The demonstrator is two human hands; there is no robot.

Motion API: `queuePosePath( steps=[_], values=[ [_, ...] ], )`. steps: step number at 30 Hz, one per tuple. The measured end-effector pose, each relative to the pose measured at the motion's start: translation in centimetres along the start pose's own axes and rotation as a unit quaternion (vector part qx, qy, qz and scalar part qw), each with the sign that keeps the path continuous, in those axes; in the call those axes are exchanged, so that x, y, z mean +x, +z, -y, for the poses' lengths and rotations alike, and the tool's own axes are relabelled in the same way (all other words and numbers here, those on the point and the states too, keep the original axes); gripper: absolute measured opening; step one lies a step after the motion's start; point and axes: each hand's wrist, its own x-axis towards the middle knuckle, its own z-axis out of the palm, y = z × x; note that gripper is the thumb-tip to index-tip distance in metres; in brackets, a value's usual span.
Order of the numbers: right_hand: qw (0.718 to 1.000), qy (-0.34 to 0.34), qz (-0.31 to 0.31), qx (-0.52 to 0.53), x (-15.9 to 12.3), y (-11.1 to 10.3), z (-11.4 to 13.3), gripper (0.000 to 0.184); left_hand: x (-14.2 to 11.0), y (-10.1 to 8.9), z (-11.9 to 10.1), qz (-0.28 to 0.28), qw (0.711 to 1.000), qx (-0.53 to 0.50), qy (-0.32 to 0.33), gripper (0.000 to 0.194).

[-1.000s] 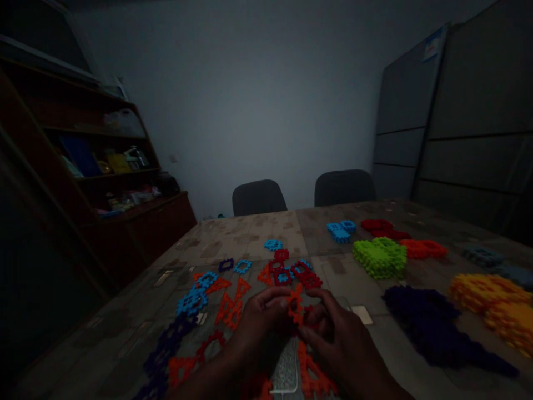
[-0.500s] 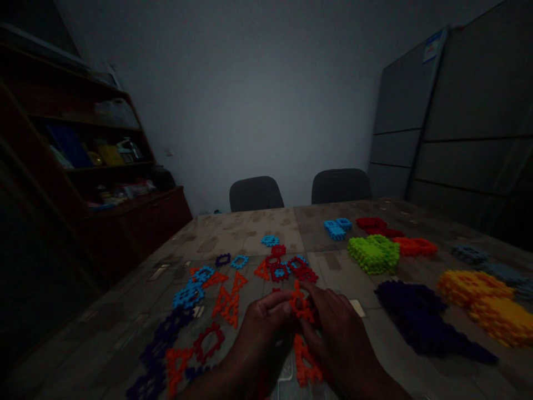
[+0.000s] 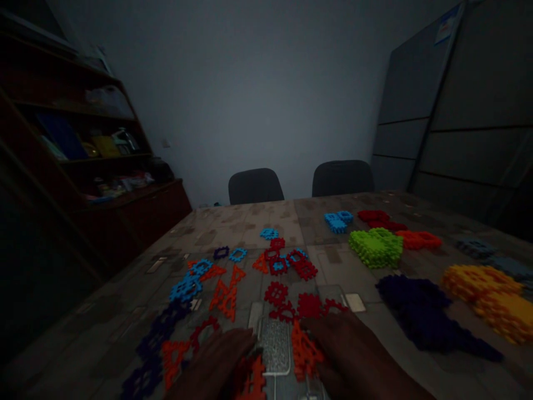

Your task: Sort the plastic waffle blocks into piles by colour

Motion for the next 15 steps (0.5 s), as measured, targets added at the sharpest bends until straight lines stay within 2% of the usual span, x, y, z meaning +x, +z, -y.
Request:
queuePosePath(
  steps=[3,7,11,15],
  values=[
    [0.999,0.008,0.010,-0.034,-0.4,1.3,-0.9,0.059,0.4,0.4,-0.2,0.014,0.999,0.050,0.009,0.078],
    [0.998,0.019,0.016,-0.052,-0.6,2.0,-1.5,0.065,1.5,-1.1,-1.4,0.038,0.999,0.038,0.008,0.077],
    [0.997,0.049,0.041,-0.035,-0.5,1.1,-0.3,0.075,2.4,-2.2,-2.2,0.048,0.999,0.016,-0.007,0.079],
    [0.995,0.056,0.073,-0.033,0.3,0.7,1.3,0.077,2.7,-2.2,-2.9,0.046,0.998,0.028,-0.024,0.081]
  ],
)
